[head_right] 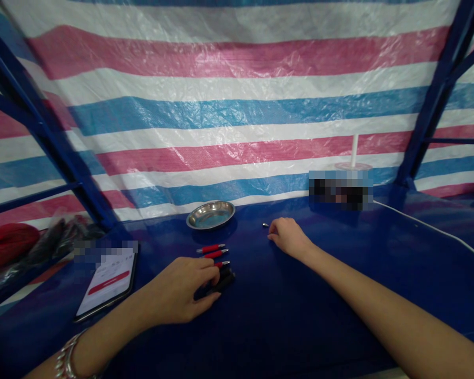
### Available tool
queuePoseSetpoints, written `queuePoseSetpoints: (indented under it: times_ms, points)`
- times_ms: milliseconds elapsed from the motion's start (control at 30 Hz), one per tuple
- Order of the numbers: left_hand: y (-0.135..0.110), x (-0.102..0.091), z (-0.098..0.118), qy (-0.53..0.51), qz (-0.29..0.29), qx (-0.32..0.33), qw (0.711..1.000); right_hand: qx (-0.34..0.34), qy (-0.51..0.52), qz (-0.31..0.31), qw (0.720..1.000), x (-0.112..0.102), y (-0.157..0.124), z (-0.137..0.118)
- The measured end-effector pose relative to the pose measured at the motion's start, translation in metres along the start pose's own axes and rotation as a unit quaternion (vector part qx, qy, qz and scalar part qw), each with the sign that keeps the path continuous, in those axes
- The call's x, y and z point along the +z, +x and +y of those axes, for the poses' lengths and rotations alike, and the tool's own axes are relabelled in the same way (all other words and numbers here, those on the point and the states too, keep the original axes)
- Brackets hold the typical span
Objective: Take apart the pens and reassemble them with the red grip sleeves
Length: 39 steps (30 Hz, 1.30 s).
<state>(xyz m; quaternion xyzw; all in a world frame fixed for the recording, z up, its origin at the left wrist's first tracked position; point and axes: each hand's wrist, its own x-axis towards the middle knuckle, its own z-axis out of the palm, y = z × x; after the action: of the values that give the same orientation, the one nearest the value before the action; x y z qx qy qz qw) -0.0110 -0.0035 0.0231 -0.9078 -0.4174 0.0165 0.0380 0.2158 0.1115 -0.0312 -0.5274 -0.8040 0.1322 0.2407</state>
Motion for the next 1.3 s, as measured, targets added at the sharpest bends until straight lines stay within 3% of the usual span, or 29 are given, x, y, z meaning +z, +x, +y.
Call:
queuePoseSetpoints:
  times_ms: [167, 300, 400, 633, 1300]
  points:
    - [0.002, 0.008, -0.002, 0.015, 0.054, -0.015, 0.998, -0.064, 0.165, -0.093, 0.98, 0.002, -0.011, -0.025]
    - [0.004, 0.013, -0.006, 0.015, 0.099, -0.049, 0.994, -0.091, 0.41, -0.206, 0.884, 0.005, -0.022, -0.042]
    - [0.004, 0.013, -0.006, 0.018, 0.096, -0.058, 0.994, -0.09, 0.462, -0.208, 0.857, 0.005, -0.026, -0.047]
    - [0.005, 0.012, -0.004, 0.01, 0.103, -0.065, 0.993, -0.061, 0.462, -0.141, 0.874, 0.001, -0.027, -0.052]
    - [0.005, 0.015, -0.004, -0.006, 0.109, -0.053, 0.993, -0.077, 0.469, -0.124, 0.871, 0.008, -0.027, -0.052]
